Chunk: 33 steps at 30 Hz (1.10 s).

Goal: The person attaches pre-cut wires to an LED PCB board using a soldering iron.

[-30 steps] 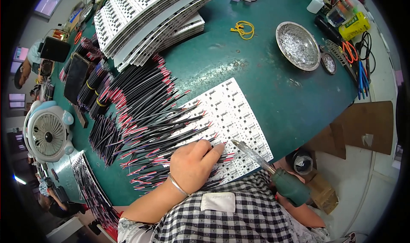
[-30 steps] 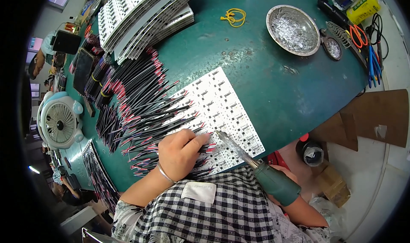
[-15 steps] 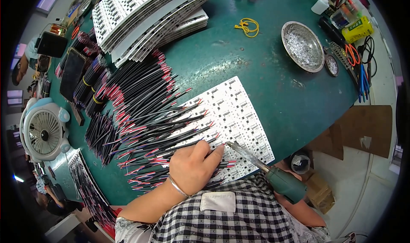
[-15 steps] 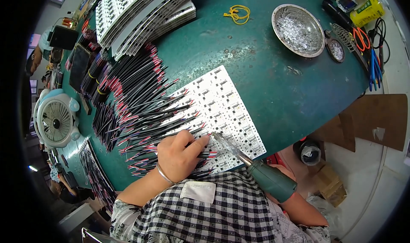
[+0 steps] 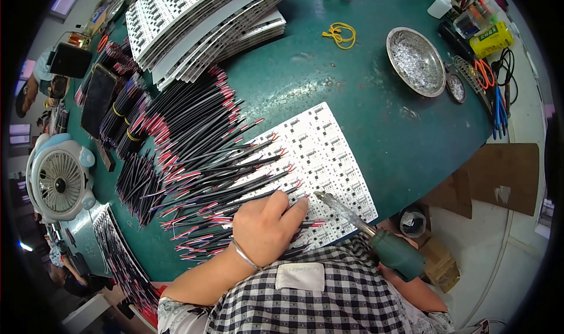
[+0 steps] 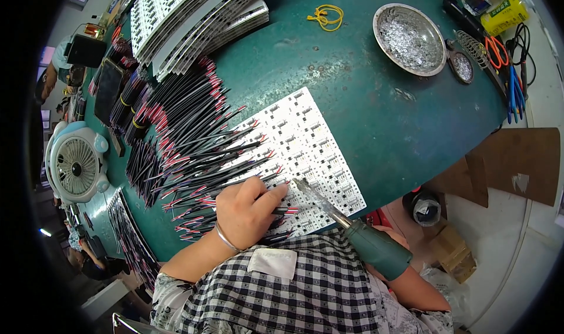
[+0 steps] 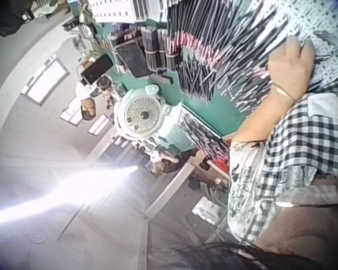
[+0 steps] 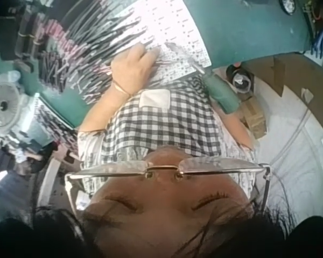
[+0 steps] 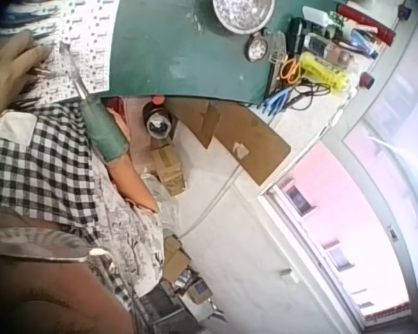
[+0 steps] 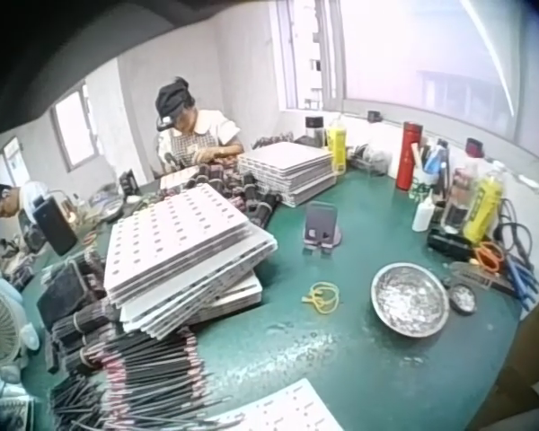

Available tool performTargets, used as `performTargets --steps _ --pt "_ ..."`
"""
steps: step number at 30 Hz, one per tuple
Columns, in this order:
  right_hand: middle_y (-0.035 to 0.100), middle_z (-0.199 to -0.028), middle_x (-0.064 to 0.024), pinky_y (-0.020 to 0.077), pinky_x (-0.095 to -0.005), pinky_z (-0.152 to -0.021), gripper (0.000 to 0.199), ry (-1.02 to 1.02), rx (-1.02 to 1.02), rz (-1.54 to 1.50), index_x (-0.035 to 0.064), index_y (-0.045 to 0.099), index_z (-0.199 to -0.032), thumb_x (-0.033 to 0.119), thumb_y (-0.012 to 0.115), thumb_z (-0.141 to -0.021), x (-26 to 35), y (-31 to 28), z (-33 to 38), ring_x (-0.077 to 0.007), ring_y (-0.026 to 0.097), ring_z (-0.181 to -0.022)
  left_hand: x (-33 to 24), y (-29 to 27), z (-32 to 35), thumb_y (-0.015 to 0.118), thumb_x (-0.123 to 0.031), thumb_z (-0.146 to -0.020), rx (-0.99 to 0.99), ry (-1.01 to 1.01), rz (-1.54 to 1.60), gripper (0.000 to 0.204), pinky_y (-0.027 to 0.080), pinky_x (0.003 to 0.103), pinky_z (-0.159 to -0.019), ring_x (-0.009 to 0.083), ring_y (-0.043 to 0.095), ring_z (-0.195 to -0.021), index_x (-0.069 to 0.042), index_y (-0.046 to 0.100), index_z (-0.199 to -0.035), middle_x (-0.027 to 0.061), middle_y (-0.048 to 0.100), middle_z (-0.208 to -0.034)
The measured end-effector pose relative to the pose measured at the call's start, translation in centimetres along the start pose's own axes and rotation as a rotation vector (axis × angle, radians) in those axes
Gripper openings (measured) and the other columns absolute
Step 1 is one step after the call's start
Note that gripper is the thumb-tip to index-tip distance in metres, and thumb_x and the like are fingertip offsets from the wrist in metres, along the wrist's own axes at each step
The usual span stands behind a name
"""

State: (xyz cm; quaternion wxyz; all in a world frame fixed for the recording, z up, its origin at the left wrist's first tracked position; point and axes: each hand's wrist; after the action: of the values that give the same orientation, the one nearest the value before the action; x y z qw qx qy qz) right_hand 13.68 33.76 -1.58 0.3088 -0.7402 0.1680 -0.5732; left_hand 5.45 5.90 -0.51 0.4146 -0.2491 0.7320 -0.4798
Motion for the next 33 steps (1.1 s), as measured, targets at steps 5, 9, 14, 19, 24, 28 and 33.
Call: performTargets --steps 5,9,14,19,24,28,33 --pt "0.07 -0.093 -0.0103 0.0565 -0.0348 -0.079 0.019 -0.053 0.059 -0.032 0.0036 0.071 -0.097 0.01 0.067 -0.079 -0.9 -0.2 0.4 -0.0264 0.069 -0.084 0.1 0.4 0.3 0.063 -0.013 -0.073 -0.02 -0.036 0.046 0.025 0.042 0.03 -0.046 0.0165 0.051 -0.054 -0.014 0.07 -0.098 0.001 0.046 -0.07" --pt "0.07 -0.093 -0.0111 0.0561 -0.0344 -0.079 0.019 0.014 0.074 -0.068 0.002 0.07 -0.096 0.007 0.067 -0.078 -0.2 -0.5 0.5 -0.0264 0.069 -0.085 0.3 0.3 0.2 0.064 -0.012 -0.072 -0.021 -0.039 0.087 0.026 0.042 0.03 -0.047 0.0167 0.052 -0.054 -0.014 0.07 -0.097 0.0008 0.048 -0.071" --pt "0.07 -0.093 -0.0113 0.0554 -0.0344 -0.079 0.02 -0.033 0.071 -0.093 0.0019 0.07 -0.096 0.005 0.067 -0.077 -0.4 -0.2 0.4 -0.0266 0.069 -0.085 0.2 0.1 0.1 0.064 -0.012 -0.071 -0.012 -0.036 0.078 0.026 0.043 0.03 -0.048 0.0167 0.053 -0.056 -0.014 0.07 -0.096 0.0006 0.049 -0.072" --pt "0.068 -0.086 -0.0106 0.0514 -0.0331 -0.065 0.027 -0.016 0.005 -0.107 0.0011 0.067 -0.096 0.027 0.064 -0.088 -0.7 0.3 0.8 -0.026 0.066 -0.073 0.3 0.2 0.1 0.064 -0.012 -0.071 -0.003 -0.037 0.09 0.025 0.043 0.03 -0.048 0.0169 0.054 -0.056 -0.014 0.07 -0.095 0.0005 0.05 -0.074" --pt "0.07 -0.097 -0.0094 0.0554 -0.0333 -0.08 0.021 0.049 0.04 -0.06 0.0042 0.071 -0.097 0.006 0.068 -0.076 0.0 -0.4 0.9 -0.0247 0.069 -0.087 0.1 0.3 0.3 0.076 -0.007 -0.048 0.017 -0.081 0.085 0.049 0.044 0.032 -0.049 0.0194 0.056 -0.06 -0.016 0.072 -0.096 0.0009 0.054 -0.076" --pt "0.071 -0.098 -0.0098 0.0554 -0.0325 -0.081 0.022 0.099 0.055 -0.04 0.004 0.071 -0.099 0.006 0.067 -0.078 0.3 -0.4 1.1 -0.0241 0.069 -0.088 0.2 0.3 0.3 0.076 -0.007 -0.049 0.012 -0.088 0.102 0.047 0.045 0.032 -0.05 0.0195 0.057 -0.061 -0.016 0.072 -0.095 0.0004 0.055 -0.077" --pt "0.071 -0.097 -0.0096 0.0553 -0.0325 -0.081 0.022 0.015 0.068 -0.009 0.0039 0.071 -0.1 0.005 0.067 -0.078 0.3 -0.6 1.0 -0.0238 0.069 -0.089 0.4 0.1 -0.1 0.076 -0.006 -0.051 0.039 -0.085 0.172 0.045 0.045 0.032 -0.051 0.0198 0.058 -0.062 -0.016 0.071 -0.094 0.0002 0.057 -0.078"
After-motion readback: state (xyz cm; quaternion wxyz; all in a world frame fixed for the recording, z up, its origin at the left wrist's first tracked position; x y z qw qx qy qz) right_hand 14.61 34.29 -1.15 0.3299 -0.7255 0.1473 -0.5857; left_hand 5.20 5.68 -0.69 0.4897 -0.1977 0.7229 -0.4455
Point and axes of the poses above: each hand's wrist, its own z-axis away from the middle knuckle, its own y-axis out of the palm, x = y × z
